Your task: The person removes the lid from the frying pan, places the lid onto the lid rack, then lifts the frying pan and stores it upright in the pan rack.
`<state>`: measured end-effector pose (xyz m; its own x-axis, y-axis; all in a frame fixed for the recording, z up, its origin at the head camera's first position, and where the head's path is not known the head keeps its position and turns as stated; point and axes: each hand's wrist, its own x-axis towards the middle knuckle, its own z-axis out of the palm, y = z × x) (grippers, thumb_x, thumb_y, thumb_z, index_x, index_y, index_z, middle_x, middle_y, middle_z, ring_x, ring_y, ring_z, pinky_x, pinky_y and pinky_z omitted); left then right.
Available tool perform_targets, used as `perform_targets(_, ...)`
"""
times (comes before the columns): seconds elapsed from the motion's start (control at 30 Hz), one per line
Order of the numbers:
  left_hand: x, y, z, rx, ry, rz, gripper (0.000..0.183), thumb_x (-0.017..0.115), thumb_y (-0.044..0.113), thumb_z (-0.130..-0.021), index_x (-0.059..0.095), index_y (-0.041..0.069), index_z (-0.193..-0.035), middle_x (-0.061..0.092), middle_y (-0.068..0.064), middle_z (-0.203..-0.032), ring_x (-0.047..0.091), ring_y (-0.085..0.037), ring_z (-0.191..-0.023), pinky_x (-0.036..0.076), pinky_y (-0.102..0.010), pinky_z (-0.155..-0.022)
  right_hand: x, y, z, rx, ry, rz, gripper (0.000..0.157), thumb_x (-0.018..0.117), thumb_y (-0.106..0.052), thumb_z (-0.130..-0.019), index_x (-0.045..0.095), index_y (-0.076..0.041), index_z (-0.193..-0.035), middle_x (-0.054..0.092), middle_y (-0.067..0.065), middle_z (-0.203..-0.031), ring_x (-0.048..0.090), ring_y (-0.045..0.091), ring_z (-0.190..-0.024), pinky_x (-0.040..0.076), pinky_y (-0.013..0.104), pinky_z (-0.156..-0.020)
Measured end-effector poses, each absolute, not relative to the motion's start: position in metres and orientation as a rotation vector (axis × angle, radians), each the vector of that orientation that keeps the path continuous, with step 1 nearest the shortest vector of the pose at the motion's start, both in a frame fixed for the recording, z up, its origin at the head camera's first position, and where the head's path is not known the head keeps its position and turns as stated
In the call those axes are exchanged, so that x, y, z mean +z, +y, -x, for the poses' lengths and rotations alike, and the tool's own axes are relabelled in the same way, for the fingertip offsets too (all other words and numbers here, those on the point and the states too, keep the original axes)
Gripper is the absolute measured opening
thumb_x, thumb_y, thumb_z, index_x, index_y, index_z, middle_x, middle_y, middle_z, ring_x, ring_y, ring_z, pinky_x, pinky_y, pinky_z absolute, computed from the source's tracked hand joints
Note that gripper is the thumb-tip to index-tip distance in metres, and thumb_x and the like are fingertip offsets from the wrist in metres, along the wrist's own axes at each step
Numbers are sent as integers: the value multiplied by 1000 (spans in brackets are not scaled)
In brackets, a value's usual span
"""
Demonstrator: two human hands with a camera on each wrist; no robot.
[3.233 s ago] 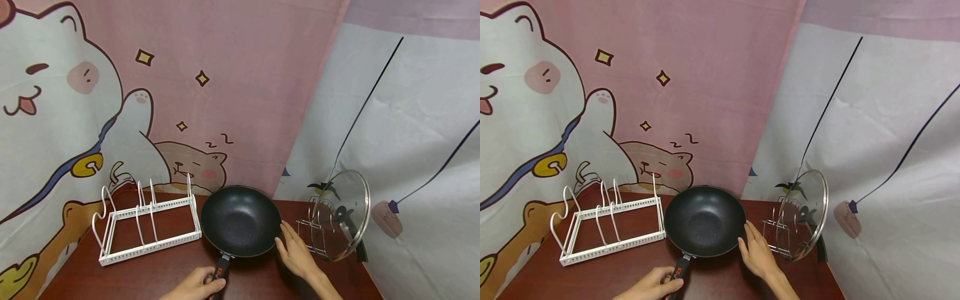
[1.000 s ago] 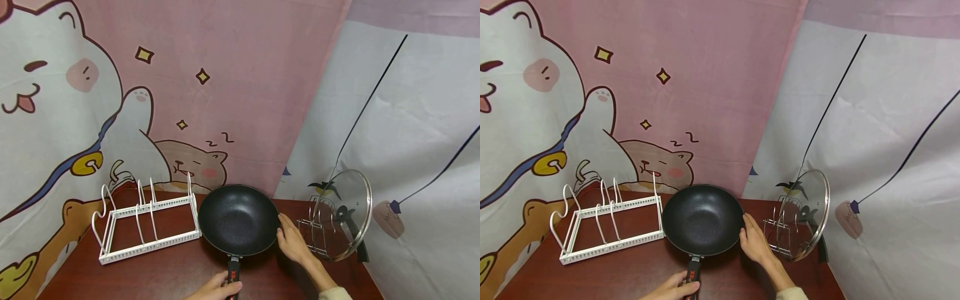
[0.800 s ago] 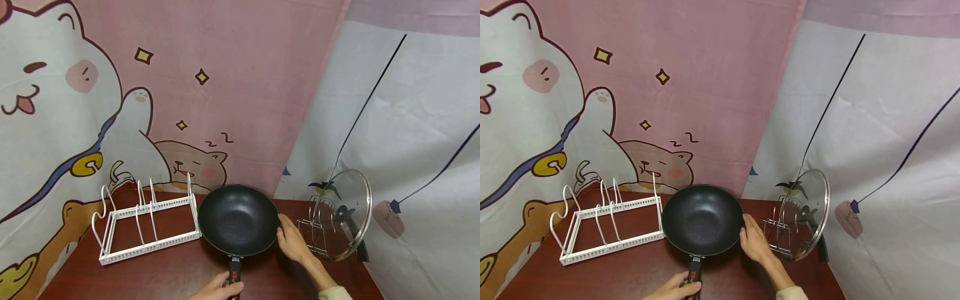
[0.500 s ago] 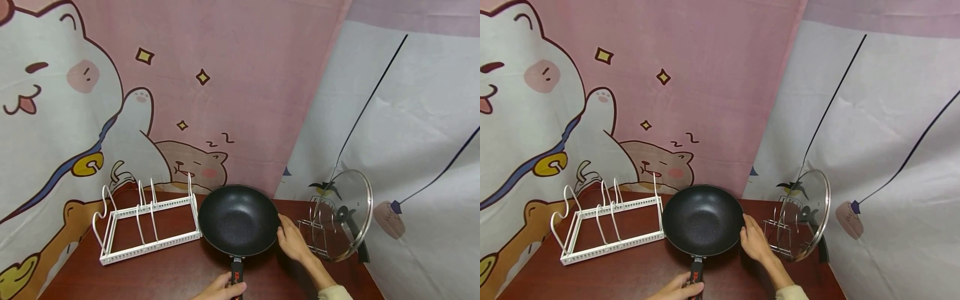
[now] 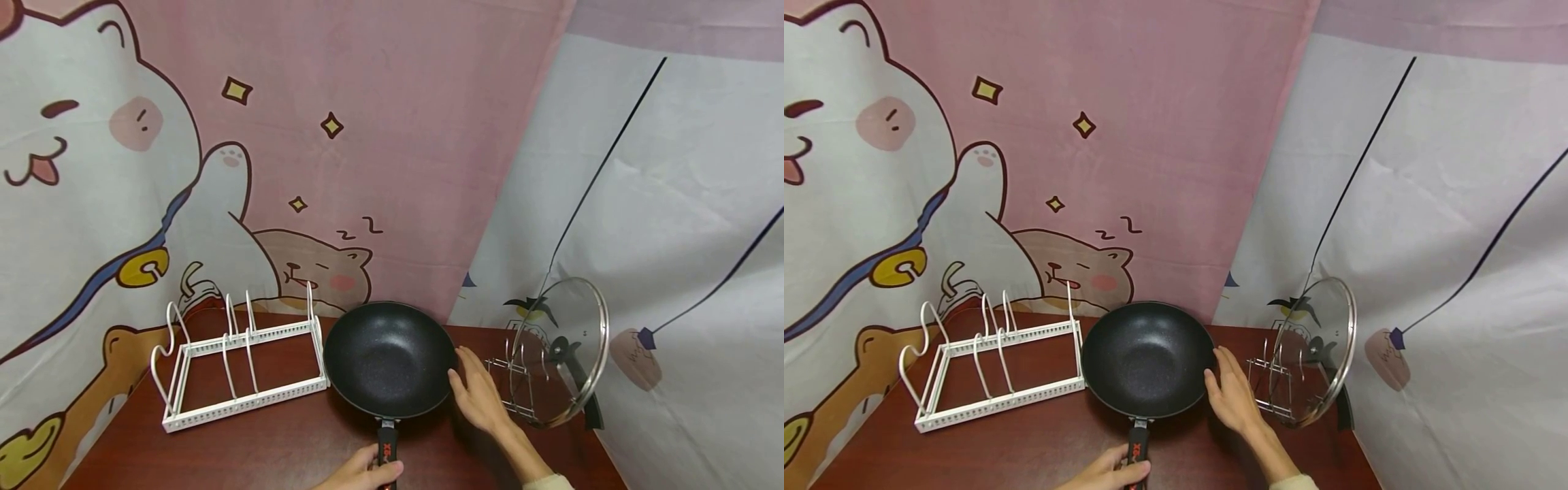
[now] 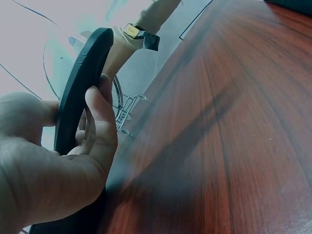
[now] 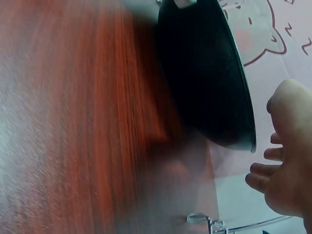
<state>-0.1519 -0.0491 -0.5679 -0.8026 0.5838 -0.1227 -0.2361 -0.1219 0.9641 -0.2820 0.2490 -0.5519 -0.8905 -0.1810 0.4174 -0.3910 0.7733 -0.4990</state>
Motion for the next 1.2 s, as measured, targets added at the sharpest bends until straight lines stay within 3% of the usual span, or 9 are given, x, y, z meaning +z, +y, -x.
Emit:
perform_targets(0.43, -568, -49, 152, 1954, 1660, -342, 14, 68, 22, -112, 63, 10, -109, 63, 11, -74, 55, 0, -65, 47, -19, -62, -538, 220, 243, 895, -2521, -502, 52, 70, -17, -110, 59, -2, -159, 58, 18, -168, 59, 42, -155, 51, 65, -119)
perform_targets(0.63, -580, -52, 157, 1945, 1686, -357, 22, 69, 27, -112, 68, 6, -114, 65, 11, -78, 59, -1, -69, 50, -21, -65, -532, 210, 222, 910, -2548, -525, 52, 71, -18, -110, 60, -6, -159, 60, 12, -168, 61, 38, -154, 53, 64, -117)
perform_targets(0.8, -596, -55, 167, 1904, 1712, -312, 25, 71, 40, -110, 69, 16, -111, 71, 14, -88, 69, 0, -78, 58, -22, -74, -528, 204, 205, 942, -2574, -526, 52, 72, -21, -110, 60, -11, -160, 61, 7, -167, 61, 34, -154, 54, 63, -117)
perform_targets(0.87, -593, -54, 166, 1916, 1708, -273, 28, 70, 42, -110, 68, 14, -112, 73, 10, -92, 73, -3, -80, 61, -23, -74, -526, 202, 199, 950, -2578, -530, 53, 72, -22, -110, 60, -13, -160, 62, 5, -166, 62, 32, -153, 55, 61, -116)
perform_targets(1.03, -573, -51, 158, 1992, 1755, -261, 35, 63, 30, -111, 63, -3, -124, 71, 3, -95, 73, -9, -78, 60, -25, -71, -523, 198, 184, 955, -2566, -554, 53, 75, -20, -108, 62, -14, -158, 66, 1, -162, 66, 29, -148, 59, 53, -114)
perform_targets(1.2, -563, -52, 157, 1988, 1789, -229, 35, 59, 24, -113, 59, -5, -132, 71, 2, -98, 72, -10, -80, 60, -27, -72, -521, 194, 171, 1051, -2578, -522, 48, 78, -18, -105, 68, -17, -152, 71, -4, -153, 72, 22, -138, 61, 41, -111)
